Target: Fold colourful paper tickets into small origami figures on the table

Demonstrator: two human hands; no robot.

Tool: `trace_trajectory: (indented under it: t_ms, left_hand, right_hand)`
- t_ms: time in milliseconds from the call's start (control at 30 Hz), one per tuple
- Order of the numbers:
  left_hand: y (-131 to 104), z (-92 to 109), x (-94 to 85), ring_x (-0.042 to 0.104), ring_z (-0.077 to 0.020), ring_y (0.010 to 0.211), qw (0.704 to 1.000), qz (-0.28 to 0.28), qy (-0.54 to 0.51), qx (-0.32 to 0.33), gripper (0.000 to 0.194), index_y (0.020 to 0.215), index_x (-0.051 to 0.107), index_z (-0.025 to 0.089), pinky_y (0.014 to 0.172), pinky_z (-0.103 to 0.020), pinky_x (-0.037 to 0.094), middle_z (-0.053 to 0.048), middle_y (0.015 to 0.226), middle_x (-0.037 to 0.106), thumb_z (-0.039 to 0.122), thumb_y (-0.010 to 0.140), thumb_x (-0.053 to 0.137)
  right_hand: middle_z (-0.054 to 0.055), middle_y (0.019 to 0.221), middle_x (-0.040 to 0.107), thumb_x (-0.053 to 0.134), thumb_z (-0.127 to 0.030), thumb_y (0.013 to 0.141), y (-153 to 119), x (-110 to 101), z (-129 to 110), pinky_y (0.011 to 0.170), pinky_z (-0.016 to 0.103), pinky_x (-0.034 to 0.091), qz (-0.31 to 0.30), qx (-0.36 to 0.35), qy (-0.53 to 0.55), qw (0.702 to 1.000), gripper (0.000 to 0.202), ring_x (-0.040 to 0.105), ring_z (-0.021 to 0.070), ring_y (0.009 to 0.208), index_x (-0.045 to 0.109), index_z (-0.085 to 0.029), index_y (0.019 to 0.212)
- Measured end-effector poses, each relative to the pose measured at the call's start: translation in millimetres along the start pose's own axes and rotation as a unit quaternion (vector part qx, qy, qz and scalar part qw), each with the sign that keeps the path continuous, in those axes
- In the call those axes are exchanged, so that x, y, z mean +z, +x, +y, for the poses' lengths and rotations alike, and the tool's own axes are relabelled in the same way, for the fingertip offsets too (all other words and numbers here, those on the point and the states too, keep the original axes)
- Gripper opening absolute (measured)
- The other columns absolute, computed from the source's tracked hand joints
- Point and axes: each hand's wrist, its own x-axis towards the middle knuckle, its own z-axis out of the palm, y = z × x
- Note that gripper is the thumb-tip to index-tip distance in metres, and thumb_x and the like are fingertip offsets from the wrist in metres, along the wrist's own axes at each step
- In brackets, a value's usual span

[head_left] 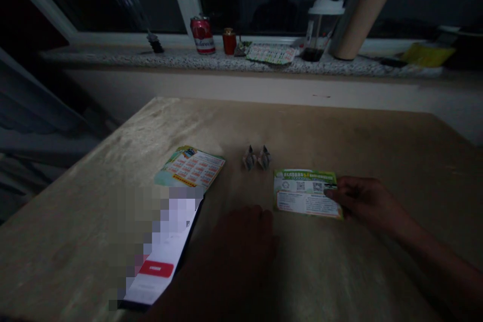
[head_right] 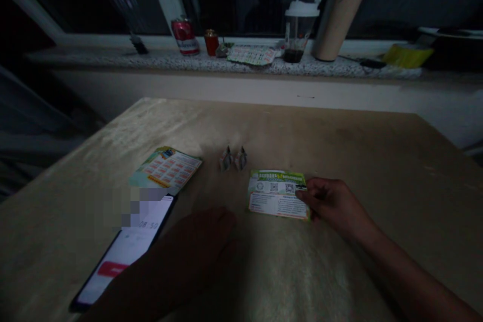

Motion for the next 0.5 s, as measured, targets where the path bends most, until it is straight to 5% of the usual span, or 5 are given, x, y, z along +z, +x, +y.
trace_trajectory:
  t_ms: [167, 267, 400, 500]
  left_hand:
    - [16.2, -0.6, -12.6, 0.068, -0.0269, 0.074, 0.994, 0.038, 0.056, -0.084, 0.026, 0.093, 0.064, 0.015, 0.063, -0.039, 0.051, -0.011, 0.087, 0.07, 0.015, 0.097, 0.038]
    - [29.3, 0.4, -12.7, 0.067, -0.024, 0.068, 0.982, 0.122, 0.054, -0.133, 0.025, 0.092, 0.063, 0.017, 0.059, -0.034, 0.045, -0.007, 0.081, 0.068, 0.017, 0.098, 0.038]
    - [40.2, 1.0, 7.1, 0.065, -0.0193, 0.064, 0.983, 0.154, 0.002, -0.101, 0.02, 0.087, 0.063, 0.02, 0.054, -0.029, 0.037, -0.003, 0.077, 0.068, 0.019, 0.095, 0.044]
    - [42.0, -3.0, 27.6, 0.066, -0.0199, 0.065, 0.987, 0.14, -0.003, -0.081, 0.022, 0.085, 0.063, 0.021, 0.055, -0.03, 0.038, -0.003, 0.076, 0.069, 0.02, 0.096, 0.043]
  right_hand:
    - [0.003, 0.068, 0.076, 0.092, -0.033, 0.065, -18.2, -16.7, 2.2, 0.057, 0.023, 0.057, -0.048, 0.101, 0.246, 0.963, 0.021, 0.071, 0.0163, 0.059, 0.077, -0.019, 0.071]
    - [0.003, 0.067, 0.077, 0.092, -0.024, 0.065, -32.8, -21.8, -1.4, 0.06, 0.024, 0.059, -0.106, 0.124, 0.325, 0.931, 0.016, 0.073, 0.0175, 0.061, 0.08, -0.022, 0.076]
    - [0.0, 0.066, 0.076, 0.087, -0.031, 0.071, -52.4, -25.5, 3.1, 0.056, 0.022, 0.058, -0.131, 0.11, 0.357, 0.918, 0.01, 0.073, 0.0156, 0.056, 0.08, -0.03, 0.079]
    - [0.001, 0.07, 0.078, 0.081, -0.042, 0.072, -58.7, -35.8, 24.0, 0.058, 0.027, 0.061, -0.115, -0.016, 0.279, 0.953, 0.02, 0.073, 0.0198, 0.056, 0.079, -0.038, 0.091]
